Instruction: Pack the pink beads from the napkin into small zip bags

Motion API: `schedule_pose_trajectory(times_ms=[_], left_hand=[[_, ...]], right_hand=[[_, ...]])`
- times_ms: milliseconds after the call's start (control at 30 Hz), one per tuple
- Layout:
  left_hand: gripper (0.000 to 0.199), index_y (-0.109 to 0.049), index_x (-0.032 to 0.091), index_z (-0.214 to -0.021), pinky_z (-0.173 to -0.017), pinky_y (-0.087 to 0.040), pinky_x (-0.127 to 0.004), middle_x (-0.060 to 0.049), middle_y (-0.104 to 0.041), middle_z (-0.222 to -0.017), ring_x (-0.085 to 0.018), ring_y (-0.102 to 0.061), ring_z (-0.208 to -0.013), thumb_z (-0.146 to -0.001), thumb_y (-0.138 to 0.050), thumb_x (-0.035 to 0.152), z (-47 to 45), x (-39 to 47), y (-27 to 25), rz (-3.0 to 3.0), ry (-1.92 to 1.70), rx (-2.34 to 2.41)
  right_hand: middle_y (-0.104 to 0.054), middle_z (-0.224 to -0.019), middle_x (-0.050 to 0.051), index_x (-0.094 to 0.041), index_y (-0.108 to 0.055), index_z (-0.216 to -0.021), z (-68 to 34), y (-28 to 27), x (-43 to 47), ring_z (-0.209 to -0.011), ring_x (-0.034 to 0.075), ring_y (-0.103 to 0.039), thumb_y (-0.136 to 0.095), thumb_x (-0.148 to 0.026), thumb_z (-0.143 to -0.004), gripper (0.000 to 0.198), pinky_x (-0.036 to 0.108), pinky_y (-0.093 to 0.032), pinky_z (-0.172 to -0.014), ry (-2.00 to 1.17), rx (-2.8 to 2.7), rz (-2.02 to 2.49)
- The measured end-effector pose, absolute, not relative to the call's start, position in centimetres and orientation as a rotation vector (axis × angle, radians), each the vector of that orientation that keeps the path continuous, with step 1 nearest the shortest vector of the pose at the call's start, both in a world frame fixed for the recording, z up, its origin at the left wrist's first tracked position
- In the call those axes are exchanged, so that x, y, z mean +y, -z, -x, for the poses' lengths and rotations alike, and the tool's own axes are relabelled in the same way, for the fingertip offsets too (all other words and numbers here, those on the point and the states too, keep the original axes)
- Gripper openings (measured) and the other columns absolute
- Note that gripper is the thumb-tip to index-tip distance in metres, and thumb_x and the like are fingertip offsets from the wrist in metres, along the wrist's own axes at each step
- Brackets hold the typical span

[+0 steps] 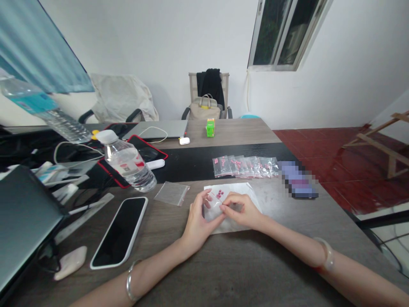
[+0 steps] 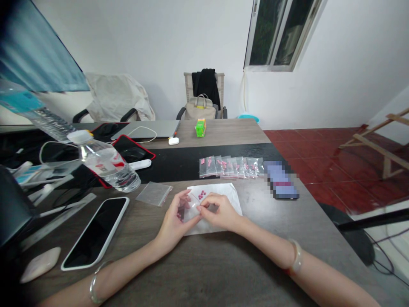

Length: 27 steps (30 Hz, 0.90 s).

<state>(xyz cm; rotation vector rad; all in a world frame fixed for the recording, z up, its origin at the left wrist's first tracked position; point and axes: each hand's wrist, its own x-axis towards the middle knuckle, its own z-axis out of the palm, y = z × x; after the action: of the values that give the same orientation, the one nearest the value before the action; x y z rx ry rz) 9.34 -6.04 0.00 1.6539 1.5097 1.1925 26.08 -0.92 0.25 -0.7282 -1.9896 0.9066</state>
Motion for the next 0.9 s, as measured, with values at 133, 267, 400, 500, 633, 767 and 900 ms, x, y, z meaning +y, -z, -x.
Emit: schedule_pose_trajectory(times_ms=[133,267,400,500,633,767,900], left_hand=[[0.038,-0.046,0.022,-0.115,-0.071,-0.046,-0.030,-0.003,-0.058,-0.092,-0.017,-0.056,-0.079,-0.084,-0.054,0.042,-9.21,-5.86,-0.12,-1.455,-1.254,1.417],[0.028,-0.047,0.021,-0.101,-0.067,-0.045,-0.028,0.002,-0.058,-0.071,-0.015,-0.056,-0.068,-0.087,-0.048,0.045,-9.12,-5.44,-0.21,-1.294,-1.232,1.310],[0.026,-0.049,0.021,-0.078,-0.063,-0.044,-0.026,0.003,-0.053,-0.063,-0.014,-0.053,-0.061,-0.086,-0.050,0.046,-9.14,-5.29,-0.36,-1.293,-1.198,1.293],[0.031,-0.050,0.019,-0.068,-0.061,-0.041,-0.025,0.003,-0.052,-0.062,-0.014,-0.051,-0.061,-0.087,-0.050,0.044,-9.15,-5.42,-0.59,-1.353,-1.178,1.308],[0.029,-0.053,0.019,-0.068,-0.062,-0.038,-0.025,0.003,-0.050,-0.062,-0.014,-0.048,-0.062,-0.087,-0.051,0.041,-9.14,-5.50,-0.77,-1.353,-1.206,1.297],[0.029,-0.054,0.018,-0.068,-0.062,-0.036,-0.024,0.003,-0.049,-0.063,-0.014,-0.046,-0.063,-0.087,-0.051,0.040,-9.12,-5.52,-0.67,-1.335,-1.203,1.287],[0.029,-0.053,0.017,-0.069,-0.062,-0.035,-0.023,0.003,-0.049,-0.064,-0.013,-0.045,-0.064,-0.086,-0.052,0.040,-9.05,-5.61,-0.51,-1.314,-1.210,1.271]], right_hand=[[-0.063,-0.066,0.001,-0.018,-0.061,-0.076,-26.19,-0.08,-0.48,-0.058,0.012,-0.055,-0.054,-0.028,-0.087,0.017,0.023,-0.043,-0.053,-0.977,-1.866,0.853],[-0.057,-0.060,-0.002,-0.018,-0.059,-0.089,-26.22,-0.20,-0.43,-0.052,0.011,-0.050,-0.052,-0.029,-0.088,0.013,0.023,-0.040,-0.051,-1.051,-1.801,0.847],[-0.051,-0.059,-0.003,-0.019,-0.058,-0.091,-26.20,-0.23,-0.61,-0.052,0.011,-0.046,-0.050,-0.029,-0.089,0.012,0.023,-0.038,-0.050,-1.045,-1.780,0.806],[-0.048,-0.059,-0.004,-0.019,-0.058,-0.096,-26.17,-0.19,-0.63,-0.052,0.011,-0.045,-0.051,-0.029,-0.089,0.014,0.023,-0.037,-0.050,-1.040,-1.773,0.795],[-0.047,-0.060,-0.004,-0.019,-0.058,-0.096,-26.14,-0.14,-0.61,-0.054,0.012,-0.046,-0.052,-0.030,-0.089,0.015,0.023,-0.037,-0.051,-1.048,-1.764,0.792],[-0.051,-0.062,-0.002,-0.019,-0.060,-0.093,-26.09,-0.15,-0.72,-0.055,0.012,-0.047,-0.053,-0.033,-0.089,0.016,0.024,-0.038,-0.052,-1.072,-1.734,0.810],[-0.051,-0.059,-0.003,-0.018,-0.059,-0.092,-26.18,-0.27,-0.74,-0.053,0.011,-0.046,-0.055,-0.038,-0.088,0.021,0.023,-0.037,-0.051,-1.102,-1.703,0.811]])
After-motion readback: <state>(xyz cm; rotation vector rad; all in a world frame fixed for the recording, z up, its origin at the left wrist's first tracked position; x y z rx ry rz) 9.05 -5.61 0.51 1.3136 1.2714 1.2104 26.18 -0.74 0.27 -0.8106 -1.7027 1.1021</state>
